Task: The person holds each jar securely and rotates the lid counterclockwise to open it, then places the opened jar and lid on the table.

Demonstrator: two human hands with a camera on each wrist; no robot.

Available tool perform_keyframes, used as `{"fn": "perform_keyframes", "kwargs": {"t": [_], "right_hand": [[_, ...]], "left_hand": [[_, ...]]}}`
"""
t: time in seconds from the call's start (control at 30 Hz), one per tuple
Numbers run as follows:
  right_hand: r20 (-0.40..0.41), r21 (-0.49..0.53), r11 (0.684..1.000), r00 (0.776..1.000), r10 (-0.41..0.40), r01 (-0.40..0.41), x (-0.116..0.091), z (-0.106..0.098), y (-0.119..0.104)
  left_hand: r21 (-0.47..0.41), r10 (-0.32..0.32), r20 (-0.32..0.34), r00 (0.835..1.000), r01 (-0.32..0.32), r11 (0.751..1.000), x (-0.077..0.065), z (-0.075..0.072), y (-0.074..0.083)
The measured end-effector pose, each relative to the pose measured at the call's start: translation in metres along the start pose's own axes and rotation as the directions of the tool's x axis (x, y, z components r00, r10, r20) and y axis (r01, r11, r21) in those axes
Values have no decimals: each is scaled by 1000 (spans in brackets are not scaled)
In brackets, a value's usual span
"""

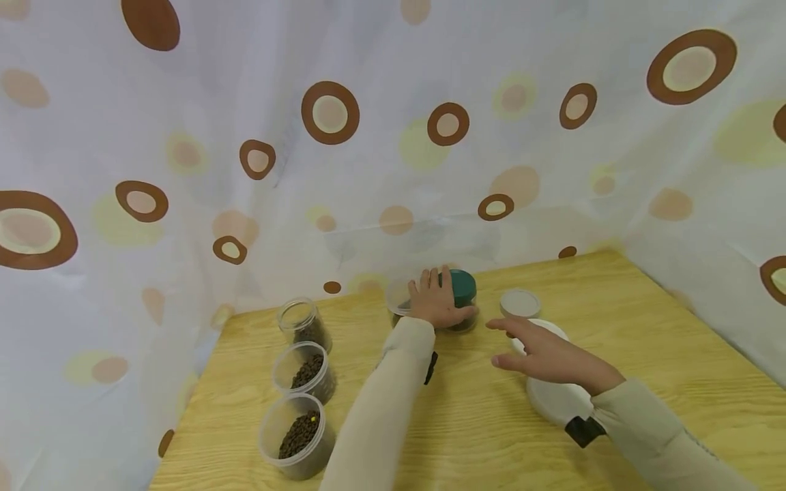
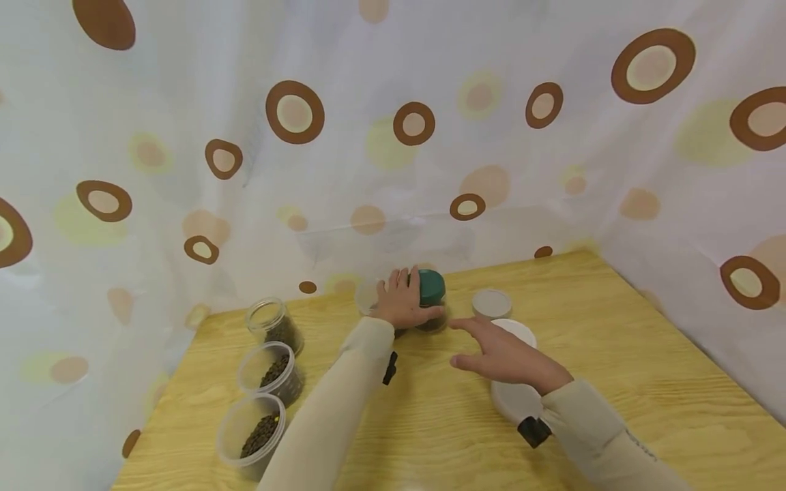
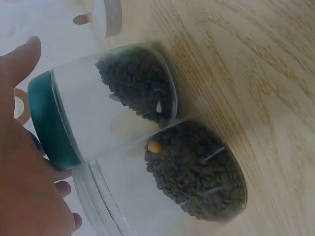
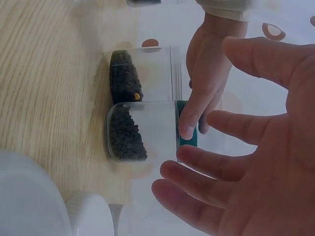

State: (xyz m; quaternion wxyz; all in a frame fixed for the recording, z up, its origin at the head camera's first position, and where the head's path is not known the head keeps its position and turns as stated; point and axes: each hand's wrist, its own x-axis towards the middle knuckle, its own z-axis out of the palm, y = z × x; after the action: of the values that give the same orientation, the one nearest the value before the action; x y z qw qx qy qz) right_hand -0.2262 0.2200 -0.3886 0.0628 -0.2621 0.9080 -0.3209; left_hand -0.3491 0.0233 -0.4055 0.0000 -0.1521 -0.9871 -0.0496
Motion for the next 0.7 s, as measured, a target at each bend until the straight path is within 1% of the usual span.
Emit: {"fn": "perform_keyframes", "kwargs": {"t": [0.03,0.1,0.2,0.3,0.37,0.53,0.7], "right_hand": [[2,1,1000,1000,0,0,0,0,1],[5,2,1000,1000,3,-3,-1,1,3],[13,10,1000,1000,-1,1,-1,1,4],[17,21,1000,1000,-3,2,-1,0,4],[19,29,1000,1000,3,-4,-2,-2,4],[21,52,999,1000,13,-14,-5,-6,4],[23,72,997,1000,1,-3,-8,-8,6]], "left_hand": [[15,0,18,1000,0,1000,1,2,1],[33,-6,23,1000,5,999,4,5,2],[69,-24,-6,1000,25,997,5,8,2],[80,-43,-40,998,46,996,6,10,3],[63,-53,-56,997,56,996,6,10,3],[-30,-65,-105,992,62,998,9,10,5],[-86,-86,-164,983,72,994,8,12,9]]}}
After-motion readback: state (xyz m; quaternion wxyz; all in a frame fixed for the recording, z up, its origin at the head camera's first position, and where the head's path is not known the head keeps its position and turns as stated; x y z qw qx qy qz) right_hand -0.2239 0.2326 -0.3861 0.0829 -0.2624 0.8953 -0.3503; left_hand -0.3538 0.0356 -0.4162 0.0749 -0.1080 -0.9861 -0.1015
